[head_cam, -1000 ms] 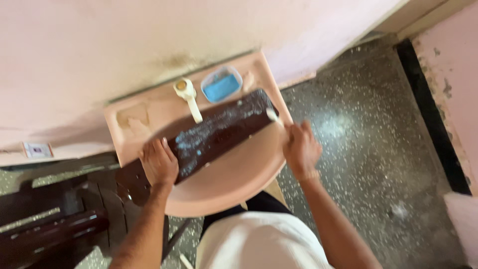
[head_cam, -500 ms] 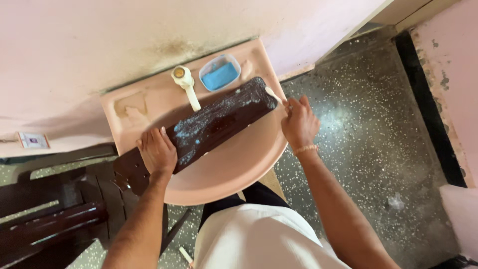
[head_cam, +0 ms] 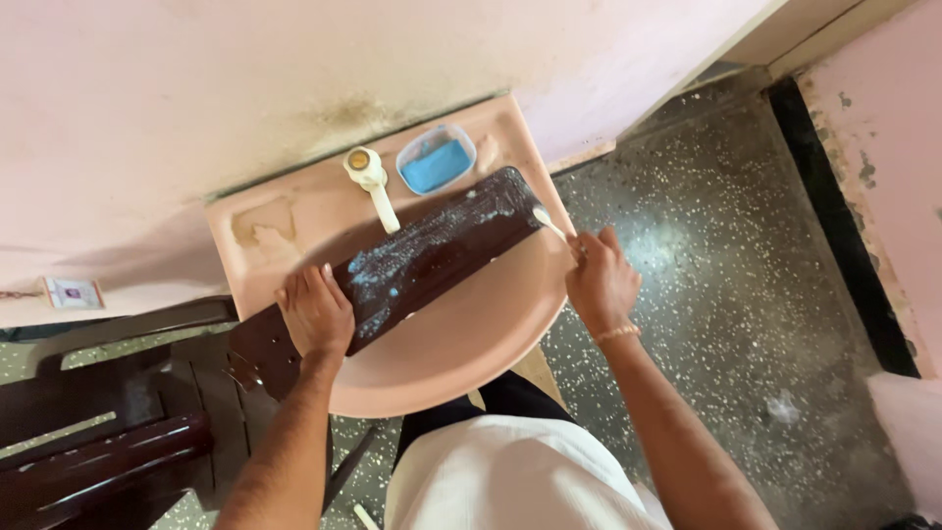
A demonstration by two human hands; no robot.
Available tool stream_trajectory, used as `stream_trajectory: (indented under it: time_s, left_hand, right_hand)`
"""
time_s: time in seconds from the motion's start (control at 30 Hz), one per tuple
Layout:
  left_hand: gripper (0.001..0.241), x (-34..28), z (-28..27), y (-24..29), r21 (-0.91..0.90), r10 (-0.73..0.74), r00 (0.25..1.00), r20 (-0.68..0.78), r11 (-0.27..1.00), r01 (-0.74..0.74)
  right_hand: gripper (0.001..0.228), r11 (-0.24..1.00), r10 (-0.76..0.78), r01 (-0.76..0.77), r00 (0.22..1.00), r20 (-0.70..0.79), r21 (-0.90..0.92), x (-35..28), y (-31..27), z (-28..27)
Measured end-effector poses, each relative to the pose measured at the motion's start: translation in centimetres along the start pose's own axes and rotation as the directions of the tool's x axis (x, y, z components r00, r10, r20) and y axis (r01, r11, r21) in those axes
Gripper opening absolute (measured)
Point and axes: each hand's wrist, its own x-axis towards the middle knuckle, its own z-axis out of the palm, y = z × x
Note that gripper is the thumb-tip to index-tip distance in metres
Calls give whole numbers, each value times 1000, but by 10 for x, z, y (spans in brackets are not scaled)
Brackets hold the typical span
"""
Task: The person scrubs a dark brown plastic chair part with a toothbrush and soap at a sink. They apply soap to the chair part and scrub it thoroughly, then rinse it under running water.
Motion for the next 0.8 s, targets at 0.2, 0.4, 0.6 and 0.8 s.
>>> stream_trajectory:
  time_s: [0.2,0.4,0.6,0.8]
  left_hand:
    - [23,-12,-1,2,-13,-29,998,59,999,30]
    - [20,2,-1,0,-17,5,1000,-14,1000,-6]
    - [21,4,2,1,-13,3,1000,-16,1000,-4]
    - [21,-6,-6,1,-26,-9,1000,22,1000,10]
  right_hand:
    - [15,994,-108,109,992,-57,11,4,0,6]
    - [13,997,-79,77,996,-47,-28,-10,18,15]
    - [13,990,-130,127,990,-50,-55,-30,31,44]
    - [17,995,-102,102,995,-16,21,-42,19,30]
